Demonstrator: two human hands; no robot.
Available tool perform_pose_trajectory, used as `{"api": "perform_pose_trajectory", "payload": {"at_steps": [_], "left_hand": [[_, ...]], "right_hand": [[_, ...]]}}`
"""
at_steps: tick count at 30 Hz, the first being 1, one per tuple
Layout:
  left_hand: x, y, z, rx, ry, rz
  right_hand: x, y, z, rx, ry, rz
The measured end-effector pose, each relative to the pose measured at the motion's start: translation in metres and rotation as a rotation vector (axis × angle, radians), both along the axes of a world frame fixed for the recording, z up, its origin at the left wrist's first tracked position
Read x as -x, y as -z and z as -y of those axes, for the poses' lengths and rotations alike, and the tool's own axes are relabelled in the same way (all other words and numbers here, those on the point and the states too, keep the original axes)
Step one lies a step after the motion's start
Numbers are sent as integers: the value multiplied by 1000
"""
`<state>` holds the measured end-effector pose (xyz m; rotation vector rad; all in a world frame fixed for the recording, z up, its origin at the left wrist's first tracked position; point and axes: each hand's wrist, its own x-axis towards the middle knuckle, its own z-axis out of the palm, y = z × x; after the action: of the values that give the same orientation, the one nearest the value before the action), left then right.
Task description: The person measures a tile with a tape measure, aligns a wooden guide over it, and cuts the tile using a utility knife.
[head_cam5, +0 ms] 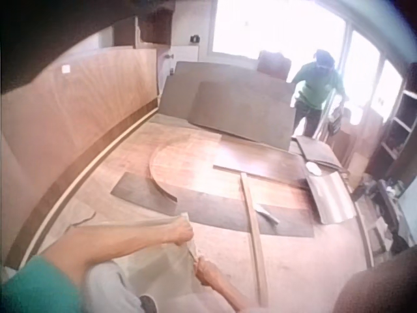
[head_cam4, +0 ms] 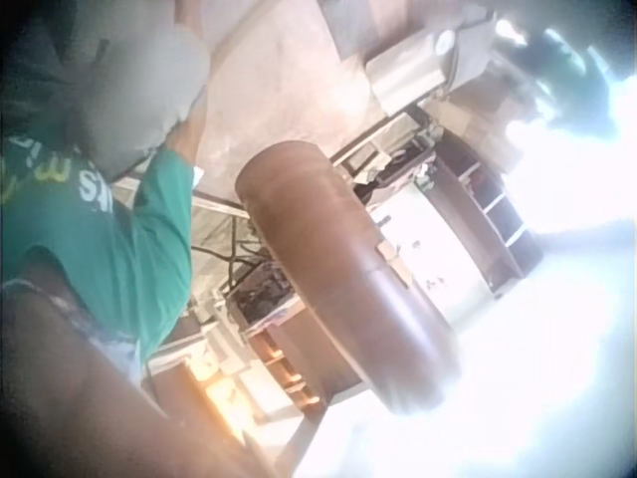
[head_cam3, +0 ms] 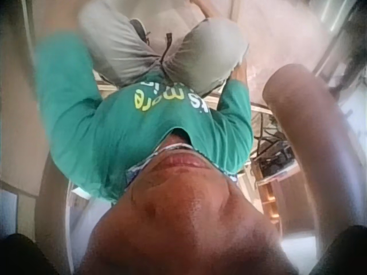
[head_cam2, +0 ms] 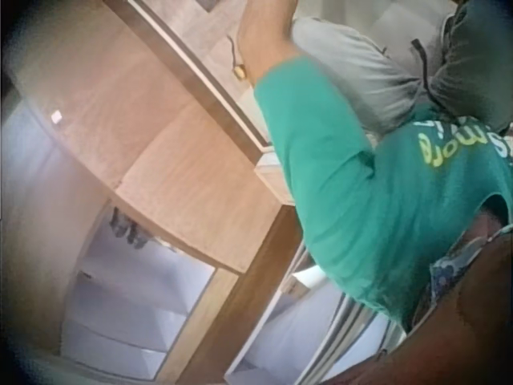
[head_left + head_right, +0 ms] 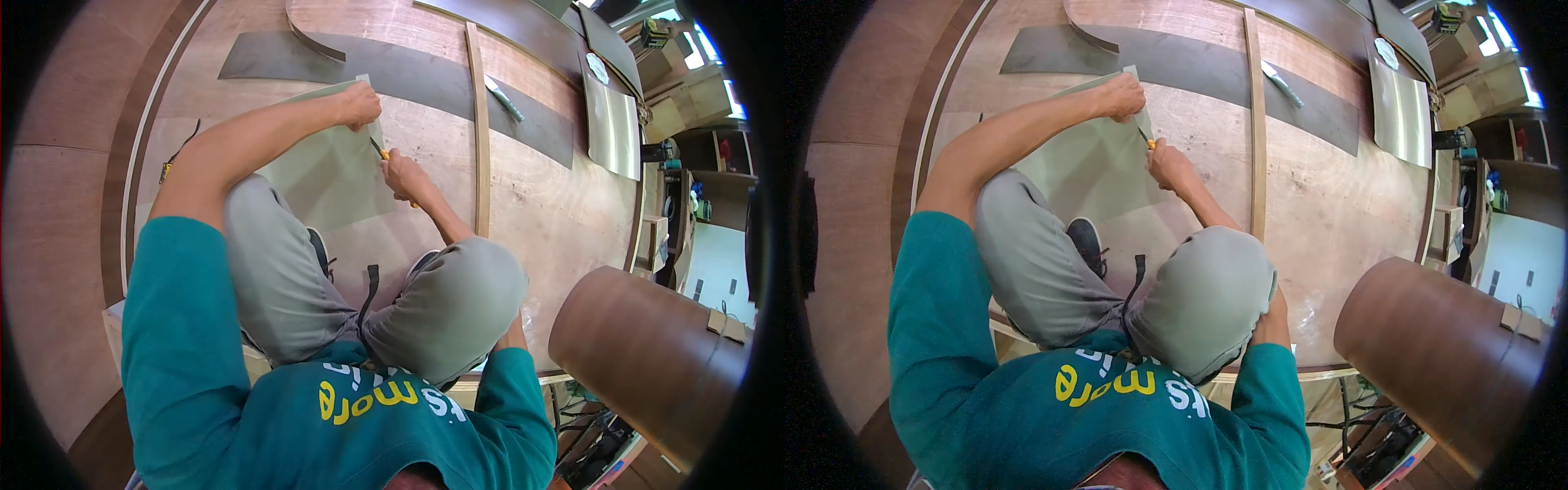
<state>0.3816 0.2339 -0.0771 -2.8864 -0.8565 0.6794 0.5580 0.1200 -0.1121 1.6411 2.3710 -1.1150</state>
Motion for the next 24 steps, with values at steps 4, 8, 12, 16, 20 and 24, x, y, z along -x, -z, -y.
{"api": "perform_pose_trajectory", "payload": {"at_steps": [4, 8, 12, 16, 20, 24], "left_hand": [[-2, 2, -4, 10, -33, -43], [-5, -1, -3, 24, 7, -30], [0, -5, 0, 23, 79, 5], [-14, -14, 5, -26, 58, -89], [-15, -5, 11, 162, 31, -60], [-11, 10, 13, 162, 10, -60]], "right_hand": [[-4, -12, 7, 148, 72, -11], [-4, 0, 9, 73, -9, -22], [8, 24, 0, 62, -31, -9], [-9, 61, 0, -183, -285, 125], [-9, 53, 10, -215, -151, -50], [-8, 29, 15, -118, -91, -25]]}}
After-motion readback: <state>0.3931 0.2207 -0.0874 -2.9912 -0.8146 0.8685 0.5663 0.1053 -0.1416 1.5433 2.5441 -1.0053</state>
